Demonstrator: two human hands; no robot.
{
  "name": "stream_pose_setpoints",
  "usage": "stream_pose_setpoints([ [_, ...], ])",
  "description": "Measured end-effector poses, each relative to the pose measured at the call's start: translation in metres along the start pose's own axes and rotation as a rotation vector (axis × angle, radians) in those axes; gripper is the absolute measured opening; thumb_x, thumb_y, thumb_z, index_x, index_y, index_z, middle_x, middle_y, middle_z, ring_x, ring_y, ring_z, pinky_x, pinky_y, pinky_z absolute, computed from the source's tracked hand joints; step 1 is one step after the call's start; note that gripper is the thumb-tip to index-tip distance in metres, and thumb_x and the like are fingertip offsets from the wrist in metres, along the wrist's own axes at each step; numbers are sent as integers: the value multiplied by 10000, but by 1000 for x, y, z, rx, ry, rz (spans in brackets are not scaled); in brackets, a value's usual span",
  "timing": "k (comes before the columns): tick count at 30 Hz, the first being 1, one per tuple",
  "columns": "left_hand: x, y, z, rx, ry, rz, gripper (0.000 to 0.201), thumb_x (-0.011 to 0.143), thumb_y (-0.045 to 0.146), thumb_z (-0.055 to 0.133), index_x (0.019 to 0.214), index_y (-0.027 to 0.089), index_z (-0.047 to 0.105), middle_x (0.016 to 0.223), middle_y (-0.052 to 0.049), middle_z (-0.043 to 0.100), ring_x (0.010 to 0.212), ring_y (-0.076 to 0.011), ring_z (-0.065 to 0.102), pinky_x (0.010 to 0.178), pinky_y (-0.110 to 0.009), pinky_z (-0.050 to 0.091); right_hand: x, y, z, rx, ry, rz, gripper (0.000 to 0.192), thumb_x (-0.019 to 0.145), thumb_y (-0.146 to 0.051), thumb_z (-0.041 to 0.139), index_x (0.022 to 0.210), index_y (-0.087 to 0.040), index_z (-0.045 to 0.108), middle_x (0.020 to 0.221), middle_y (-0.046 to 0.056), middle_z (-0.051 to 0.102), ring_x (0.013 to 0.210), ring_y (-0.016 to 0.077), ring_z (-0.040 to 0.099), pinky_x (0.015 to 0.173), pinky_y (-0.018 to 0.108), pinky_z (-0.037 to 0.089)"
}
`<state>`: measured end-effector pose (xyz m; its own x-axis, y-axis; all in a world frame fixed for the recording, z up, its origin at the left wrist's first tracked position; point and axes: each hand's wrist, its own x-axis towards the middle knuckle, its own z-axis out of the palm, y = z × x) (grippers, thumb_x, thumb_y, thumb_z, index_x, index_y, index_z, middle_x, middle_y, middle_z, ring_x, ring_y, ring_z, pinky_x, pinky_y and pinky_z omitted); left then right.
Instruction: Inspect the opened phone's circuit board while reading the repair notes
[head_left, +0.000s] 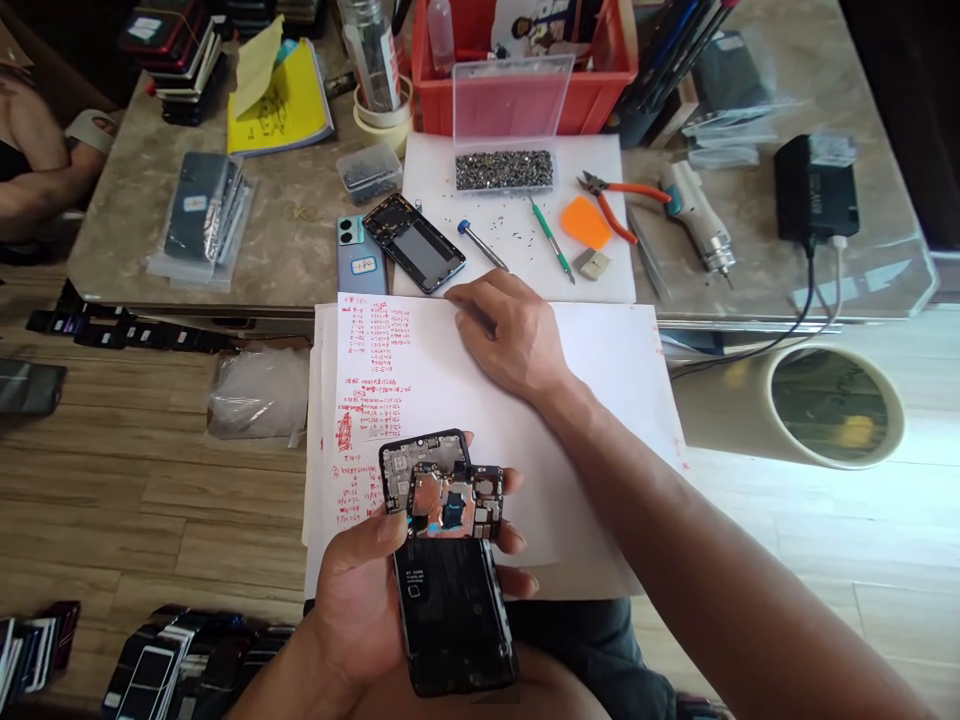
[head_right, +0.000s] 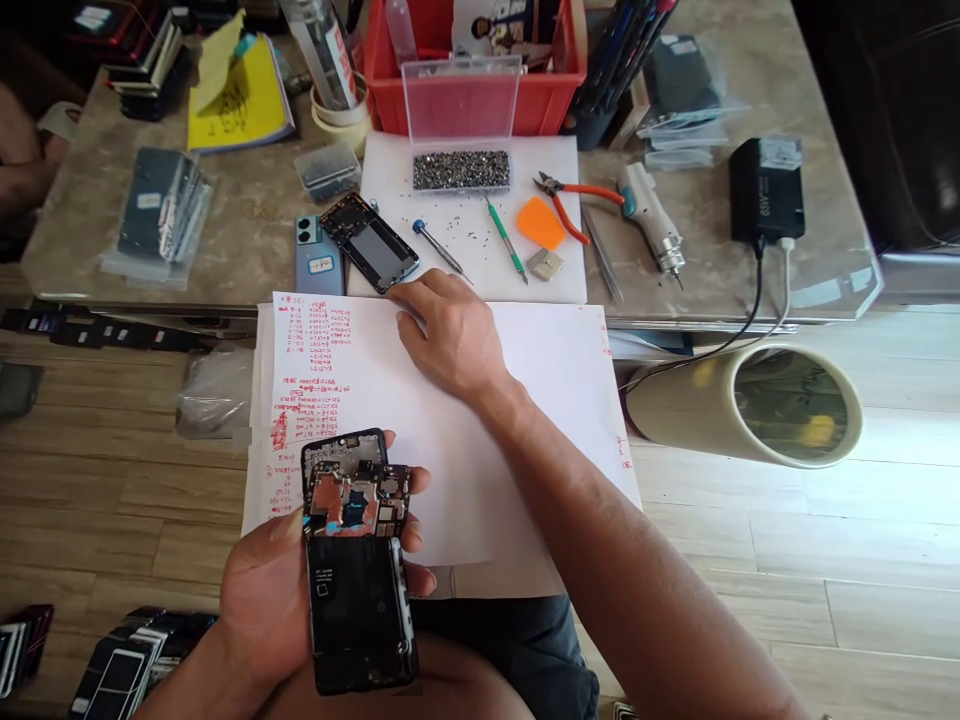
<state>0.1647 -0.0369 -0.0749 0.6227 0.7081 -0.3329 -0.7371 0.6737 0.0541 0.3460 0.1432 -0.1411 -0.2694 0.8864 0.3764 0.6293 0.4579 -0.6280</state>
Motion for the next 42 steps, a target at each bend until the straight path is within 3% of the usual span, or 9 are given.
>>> stream_pose_setpoints([
  [4, -1, 0, -2, 23, 1, -43, 617, 972, 429, 712, 1535, 183, 648, 1258, -151, 816, 1163, -306, 797, 1057, -431, 598, 0, -1, 0, 0, 2, 0, 339, 1005, -200, 509, 1188, -207, 795, 1073, 104, 759, 1034, 289, 710, 919, 452, 569],
  [10, -2, 0, -3, 62, 40, -60, 769, 927, 450, 761, 1607, 151, 566, 1218, -162, 815, 1136, -312, 800, 1000, -401, 605, 0, -1, -1, 2, -14, 11, 333, 999, -190, 517, 1196, -226, 783, 1099, 97, 758, 1052, 289, 699, 938, 451, 565],
  [18, -2, 1, -2, 90, 75, -63, 743, 916, 475, 773, 1574, 175, 601, 1207, -154, 813, 1127, -310, 798, 971, -401, 616, 0, 0, 1, 7, -4, 9, 347, 982, -168, 512, 1186, -233, 784, 1103, 91, 753, 1055, 285, 699, 943, 442, 567],
  [42, -4, 1, -2, 51, 12, -62, 663, 960, 454, 743, 1557, 189, 630, 1256, -144, 810, 1185, -287, 789, 1051, -392, 599, 0, 4, 3, 30, 18, -23, 348, 993, -177, 519, 1204, -205, 793, 1057, 88, 736, 994, 267, 678, 894, 422, 542],
])
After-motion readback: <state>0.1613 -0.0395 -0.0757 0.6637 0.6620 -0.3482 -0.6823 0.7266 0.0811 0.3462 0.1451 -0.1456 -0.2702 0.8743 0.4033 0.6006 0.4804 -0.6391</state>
